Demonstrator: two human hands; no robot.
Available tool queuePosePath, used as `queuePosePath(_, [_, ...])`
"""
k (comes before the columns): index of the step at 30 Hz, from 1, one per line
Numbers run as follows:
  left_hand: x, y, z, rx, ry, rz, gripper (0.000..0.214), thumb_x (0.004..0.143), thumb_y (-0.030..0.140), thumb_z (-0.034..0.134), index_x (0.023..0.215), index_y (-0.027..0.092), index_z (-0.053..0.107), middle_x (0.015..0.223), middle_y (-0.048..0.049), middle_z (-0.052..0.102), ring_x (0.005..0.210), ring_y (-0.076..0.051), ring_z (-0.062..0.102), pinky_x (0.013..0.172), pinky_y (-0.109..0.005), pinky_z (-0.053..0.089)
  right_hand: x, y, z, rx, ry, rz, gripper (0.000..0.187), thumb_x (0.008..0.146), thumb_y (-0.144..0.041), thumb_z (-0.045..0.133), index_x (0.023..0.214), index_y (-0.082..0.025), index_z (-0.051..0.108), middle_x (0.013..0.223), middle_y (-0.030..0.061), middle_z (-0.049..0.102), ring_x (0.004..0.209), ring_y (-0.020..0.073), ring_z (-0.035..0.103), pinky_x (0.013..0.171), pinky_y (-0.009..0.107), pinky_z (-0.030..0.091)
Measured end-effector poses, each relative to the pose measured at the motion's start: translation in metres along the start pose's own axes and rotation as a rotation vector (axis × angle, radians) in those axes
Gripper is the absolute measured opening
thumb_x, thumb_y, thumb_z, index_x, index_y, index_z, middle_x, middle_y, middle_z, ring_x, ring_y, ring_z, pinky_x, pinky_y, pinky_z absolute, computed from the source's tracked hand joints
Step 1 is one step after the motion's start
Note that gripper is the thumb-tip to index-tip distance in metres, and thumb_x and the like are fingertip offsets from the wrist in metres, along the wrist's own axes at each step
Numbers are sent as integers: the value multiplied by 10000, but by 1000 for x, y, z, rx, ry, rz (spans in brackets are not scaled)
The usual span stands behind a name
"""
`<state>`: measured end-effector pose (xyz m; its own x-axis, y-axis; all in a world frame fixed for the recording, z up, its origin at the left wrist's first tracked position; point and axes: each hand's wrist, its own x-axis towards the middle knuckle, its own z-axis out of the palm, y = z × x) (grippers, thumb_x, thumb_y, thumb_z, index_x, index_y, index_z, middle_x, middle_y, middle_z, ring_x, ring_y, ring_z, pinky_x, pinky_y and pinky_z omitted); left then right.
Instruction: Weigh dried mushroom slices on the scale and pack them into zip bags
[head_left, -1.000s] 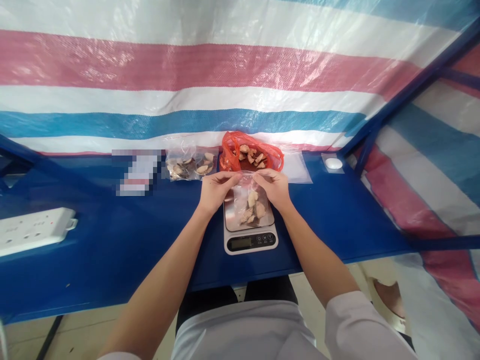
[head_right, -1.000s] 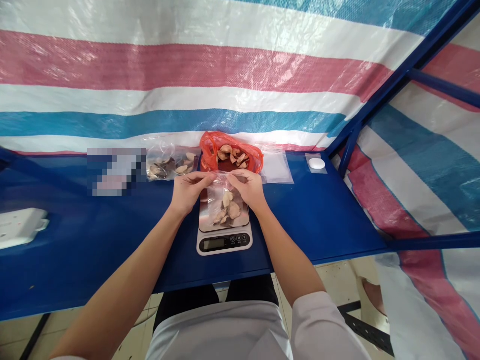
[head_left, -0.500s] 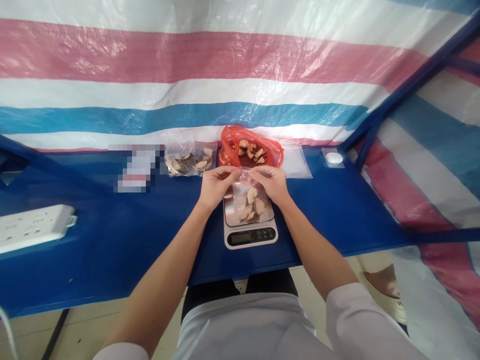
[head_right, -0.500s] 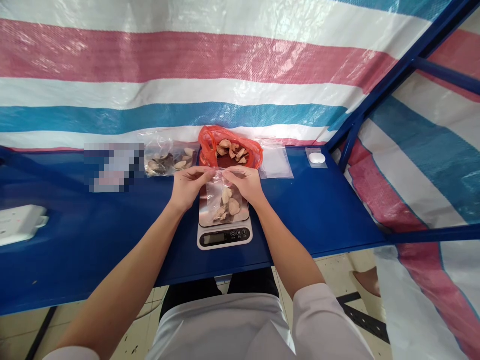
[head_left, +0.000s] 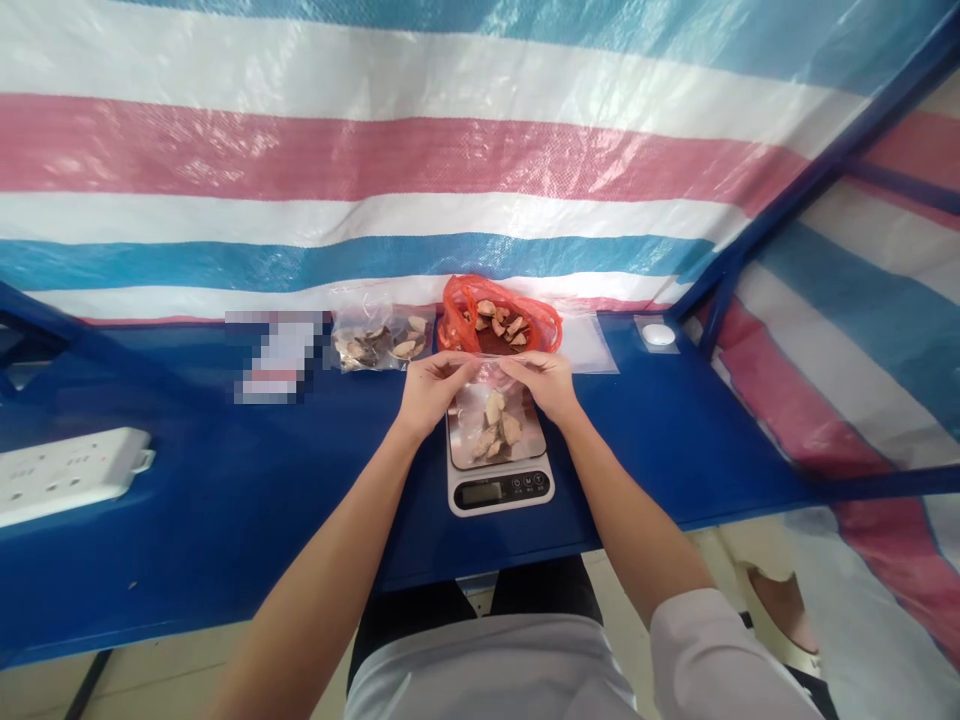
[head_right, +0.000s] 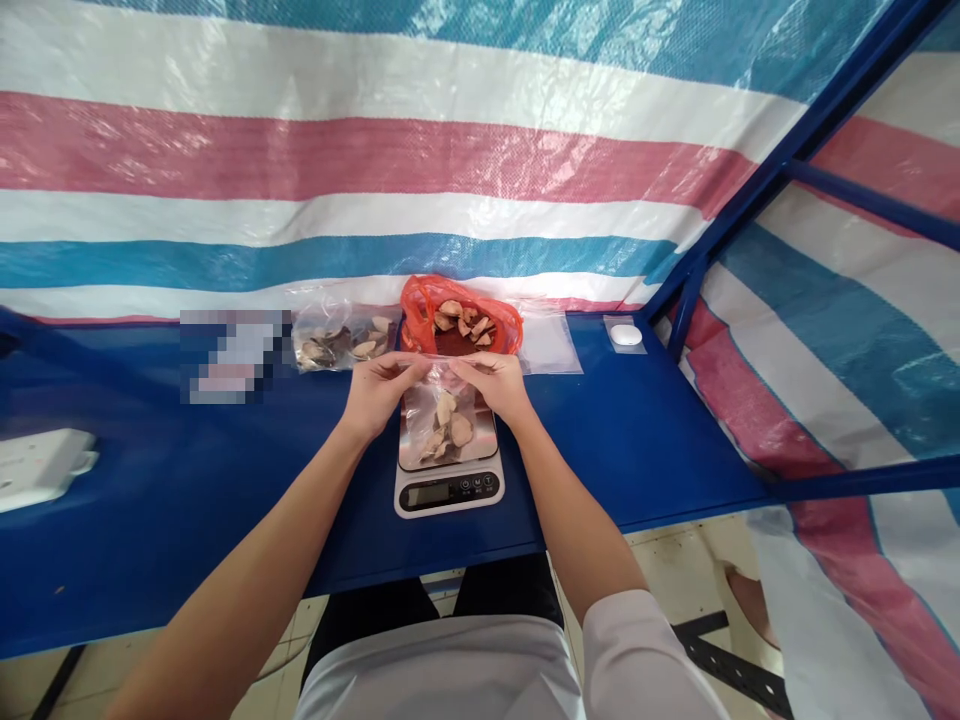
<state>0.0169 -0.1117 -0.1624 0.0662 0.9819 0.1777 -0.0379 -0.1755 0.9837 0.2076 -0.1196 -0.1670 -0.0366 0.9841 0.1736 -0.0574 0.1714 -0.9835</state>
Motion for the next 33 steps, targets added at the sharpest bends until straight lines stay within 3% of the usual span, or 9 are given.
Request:
queuePosePath(7, [1, 6, -6, -27, 4, 8, 398, 645, 516, 882, 810, 159, 817, 751, -50, 762, 675, -154, 636, 705, -279, 524, 2, -3, -2, -9, 21, 18, 358, 707, -536, 820, 848, -207, 820, 811, 31, 799, 711, 197, 733, 662, 320, 617])
queuePosePath(11, [1, 13, -14, -192, -38, -104, 443, 597, 549, 906, 804, 168, 814, 774, -39, 754, 710, -146, 637, 730, -275, 542, 6, 0, -2, 13, 104, 2, 372, 685, -530, 827, 864, -203, 826, 837, 33, 797, 746, 218, 734, 690, 360, 632])
queuePosePath(15, [2, 21, -21, -235, -20, -179, 492, 544, 587, 918, 754, 158, 801, 795, -41, 733, 760, -164, 653, 749, -300, 579, 7, -6, 3, 1, 100, 30, 375, 727, -519, 801, 922, -200, 823, 898, 48, 798, 834, 251, 747, 724, 384, 644])
queuePosePath(20, [0, 28, -32, -144, 37, -129, 523, 590, 629, 878, 742, 141, 772, 776, -39, 698, 704, -166, 640, 671, -304, 583, 6, -18, 14, 4, -63, 77, 389, 746, -492, 796, 1019, -215, 790, 910, 33, 789, 819, 233, 755, 701, 362, 655])
queuePosePath(25, [-5, 26, -57, -93, 123, -150, 572, 605, 682, 841, 776, 145, 750, 747, -60, 730, 642, -177, 657, 651, -317, 578, 7, -23, 39, -78, -246, 17, 442, 791, -384, 783, 1195, -213, 723, 1041, 56, 785, 894, 211, 758, 752, 328, 645])
queuePosePath(29, [1, 29, -84, 19, 185, -96, 571, 642, 701, 798, 799, 153, 757, 776, -67, 752, 681, -194, 676, 687, -328, 591, 20, -25, 67, -97, -250, 27, 328, 836, -334, 738, 1131, -190, 734, 1022, 66, 780, 830, 193, 750, 671, 299, 637])
queuePosePath(33, [11, 38, -111, 411, 205, 79, 521, 841, 665, 615, 848, 167, 765, 831, -69, 773, 766, -231, 714, 773, -350, 594, 47, -34, 84, -37, -212, 58, 206, 841, -249, 731, 1037, -186, 738, 975, 42, 767, 755, 156, 729, 617, 251, 621])
